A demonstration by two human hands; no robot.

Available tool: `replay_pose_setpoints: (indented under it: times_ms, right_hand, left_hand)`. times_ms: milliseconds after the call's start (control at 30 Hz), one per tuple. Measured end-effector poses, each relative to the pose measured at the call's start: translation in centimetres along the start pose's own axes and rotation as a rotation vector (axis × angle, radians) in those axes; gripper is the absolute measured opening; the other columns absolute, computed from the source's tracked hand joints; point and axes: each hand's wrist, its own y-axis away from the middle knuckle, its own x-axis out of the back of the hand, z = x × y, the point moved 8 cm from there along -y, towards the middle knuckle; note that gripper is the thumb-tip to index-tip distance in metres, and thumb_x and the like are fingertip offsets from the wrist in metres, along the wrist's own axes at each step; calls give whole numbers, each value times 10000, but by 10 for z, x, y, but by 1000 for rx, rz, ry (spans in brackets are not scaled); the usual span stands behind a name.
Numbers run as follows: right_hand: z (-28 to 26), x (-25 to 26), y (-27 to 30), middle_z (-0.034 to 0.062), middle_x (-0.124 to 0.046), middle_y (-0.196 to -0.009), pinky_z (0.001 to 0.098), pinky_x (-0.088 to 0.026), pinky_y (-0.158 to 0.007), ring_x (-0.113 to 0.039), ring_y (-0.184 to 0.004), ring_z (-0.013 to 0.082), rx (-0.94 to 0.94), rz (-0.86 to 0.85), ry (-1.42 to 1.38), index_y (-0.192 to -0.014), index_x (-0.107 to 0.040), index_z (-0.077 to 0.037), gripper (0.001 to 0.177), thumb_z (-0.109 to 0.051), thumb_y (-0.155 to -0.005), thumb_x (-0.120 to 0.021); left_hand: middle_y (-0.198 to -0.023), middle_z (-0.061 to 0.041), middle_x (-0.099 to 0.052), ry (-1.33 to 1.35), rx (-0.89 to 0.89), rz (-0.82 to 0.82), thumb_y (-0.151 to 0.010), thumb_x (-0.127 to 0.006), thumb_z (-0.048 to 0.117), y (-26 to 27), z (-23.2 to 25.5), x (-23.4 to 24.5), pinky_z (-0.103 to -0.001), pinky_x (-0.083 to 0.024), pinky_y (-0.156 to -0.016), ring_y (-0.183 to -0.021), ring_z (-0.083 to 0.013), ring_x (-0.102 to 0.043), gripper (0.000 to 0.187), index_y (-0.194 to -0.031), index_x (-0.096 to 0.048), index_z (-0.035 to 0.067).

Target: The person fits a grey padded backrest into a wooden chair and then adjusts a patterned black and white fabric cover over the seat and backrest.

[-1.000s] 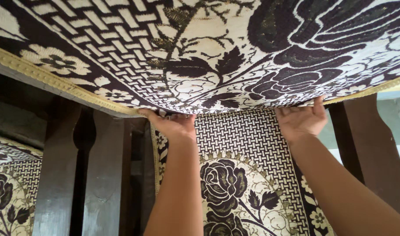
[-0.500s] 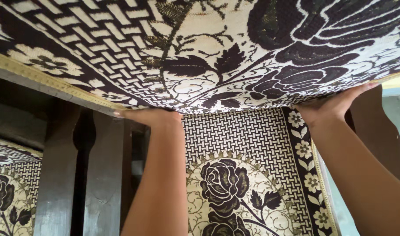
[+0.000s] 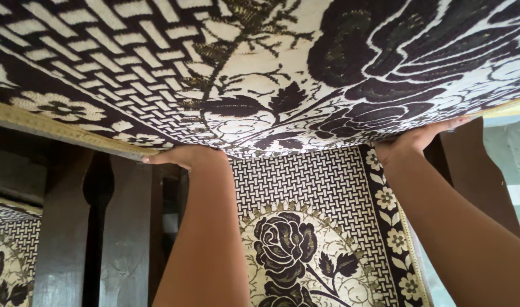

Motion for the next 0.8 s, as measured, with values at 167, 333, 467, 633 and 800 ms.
replay_pose_setpoints:
  times_ms: [167,333,467,633,800]
  right_hand:
    - [-9,-15,16,61,-165,-1712,845,-225,-1141,-194,-1552,415,-5,-14,-16,-1632,-92,-324,1206,-969,-617,-181]
    - [-15,-17,32,95,-257,-1720,742,-289,-1171,-280,-1579,412,-44,-81,-150,-1630,-150,-304,1157,-957,-682,-272]
    - [1,-8,34,137,-291,-1681,712,-305,-1202,-281,-1556,401,-122,63,-141,-1649,-173,-215,1142,-948,-798,-381]
    - [22,-61,19,137,-282,-1684,703,-298,-1206,-273,-1557,400,-107,-6,-101,-1650,-168,-214,1137,-945,-803,-367]
    - [11,-50,21,137,-273,-1687,694,-291,-1209,-266,-1558,399,-74,-19,-79,-1651,-162,-213,1132,-943,-807,-354]
  left_hand:
    - [-1560,-151,-457,-42,-39,-210,-703,-378,913,-12,-1,-1,-573,-505,-1067,-1324,-393,-554,1190,-1501,-432,32]
    - [-1563,-241,-420,-68,-170,-519,-803,-301,874,-35,47,-16,-587,-474,-1098,-1396,-398,-478,1118,-1573,-337,65]
    - [-1647,-104,-273,51,92,-775,-713,-287,924,-27,53,-42,-659,-364,-1154,-1467,-402,-349,1151,-1600,-280,190]
    - [-1598,-92,-380,-37,36,-621,-769,-301,866,-42,55,-37,-598,-449,-1125,-1424,-338,-439,1060,-1575,-358,180]
    - [-1554,-95,-469,-17,-41,-524,-868,-290,783,-62,61,-21,-503,-543,-1097,-1388,-282,-533,913,-1530,-369,159]
